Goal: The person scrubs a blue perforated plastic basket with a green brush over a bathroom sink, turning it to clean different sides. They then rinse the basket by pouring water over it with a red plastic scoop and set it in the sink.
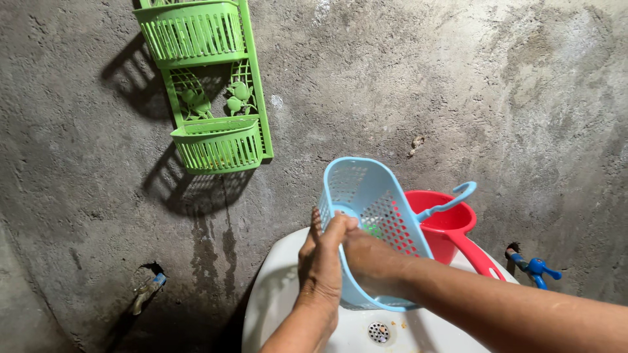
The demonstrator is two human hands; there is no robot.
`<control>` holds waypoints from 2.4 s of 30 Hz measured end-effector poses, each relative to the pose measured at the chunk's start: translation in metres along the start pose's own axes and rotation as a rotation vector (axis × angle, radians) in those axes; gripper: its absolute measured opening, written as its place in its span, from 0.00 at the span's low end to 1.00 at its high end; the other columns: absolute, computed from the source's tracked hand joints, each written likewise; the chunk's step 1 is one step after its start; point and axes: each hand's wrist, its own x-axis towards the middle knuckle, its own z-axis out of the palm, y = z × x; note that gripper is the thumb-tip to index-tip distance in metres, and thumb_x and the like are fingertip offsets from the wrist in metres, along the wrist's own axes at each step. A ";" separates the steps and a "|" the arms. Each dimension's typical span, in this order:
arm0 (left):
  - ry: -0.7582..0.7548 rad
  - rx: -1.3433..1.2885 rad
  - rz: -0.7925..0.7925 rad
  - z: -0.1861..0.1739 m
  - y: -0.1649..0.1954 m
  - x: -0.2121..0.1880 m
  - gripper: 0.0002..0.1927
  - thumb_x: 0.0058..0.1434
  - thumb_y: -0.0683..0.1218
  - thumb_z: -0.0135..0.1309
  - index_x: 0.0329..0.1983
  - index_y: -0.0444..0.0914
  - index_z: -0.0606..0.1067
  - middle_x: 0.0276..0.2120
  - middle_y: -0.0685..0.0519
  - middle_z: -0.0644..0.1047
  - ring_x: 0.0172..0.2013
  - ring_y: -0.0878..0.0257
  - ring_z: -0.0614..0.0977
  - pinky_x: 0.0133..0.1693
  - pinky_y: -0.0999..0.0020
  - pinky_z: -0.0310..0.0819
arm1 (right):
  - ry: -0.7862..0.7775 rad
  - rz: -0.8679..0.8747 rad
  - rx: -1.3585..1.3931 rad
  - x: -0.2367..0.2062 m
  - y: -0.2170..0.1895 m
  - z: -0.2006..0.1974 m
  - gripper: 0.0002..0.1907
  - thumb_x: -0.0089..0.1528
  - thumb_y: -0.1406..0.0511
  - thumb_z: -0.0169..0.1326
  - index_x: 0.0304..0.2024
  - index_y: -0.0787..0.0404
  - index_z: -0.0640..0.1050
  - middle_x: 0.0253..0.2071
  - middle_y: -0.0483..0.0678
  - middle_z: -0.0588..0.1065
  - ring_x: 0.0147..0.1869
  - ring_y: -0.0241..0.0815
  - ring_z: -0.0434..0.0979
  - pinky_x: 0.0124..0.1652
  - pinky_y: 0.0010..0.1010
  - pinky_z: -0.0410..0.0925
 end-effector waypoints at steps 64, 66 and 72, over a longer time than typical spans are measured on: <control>-0.038 0.121 0.186 -0.001 -0.004 0.022 0.31 0.41 0.61 0.52 0.49 0.46 0.78 0.42 0.50 0.81 0.47 0.57 0.78 0.53 0.64 0.68 | 0.052 0.006 0.046 0.025 0.040 0.023 0.15 0.62 0.66 0.46 0.45 0.68 0.79 0.46 0.66 0.77 0.52 0.64 0.79 0.53 0.48 0.70; -0.045 0.112 0.127 0.002 -0.006 0.021 0.31 0.42 0.62 0.53 0.48 0.44 0.79 0.43 0.51 0.81 0.48 0.57 0.78 0.54 0.63 0.67 | 0.026 0.034 0.002 0.027 0.035 0.008 0.19 0.62 0.64 0.45 0.51 0.65 0.78 0.52 0.64 0.78 0.57 0.62 0.78 0.56 0.46 0.69; -0.099 0.000 0.036 0.000 -0.004 0.030 0.30 0.43 0.61 0.53 0.47 0.42 0.80 0.42 0.48 0.80 0.45 0.55 0.81 0.49 0.60 0.74 | -0.021 -0.018 0.001 0.014 0.031 -0.002 0.42 0.61 0.60 0.50 0.75 0.64 0.52 0.73 0.63 0.52 0.79 0.59 0.47 0.71 0.40 0.50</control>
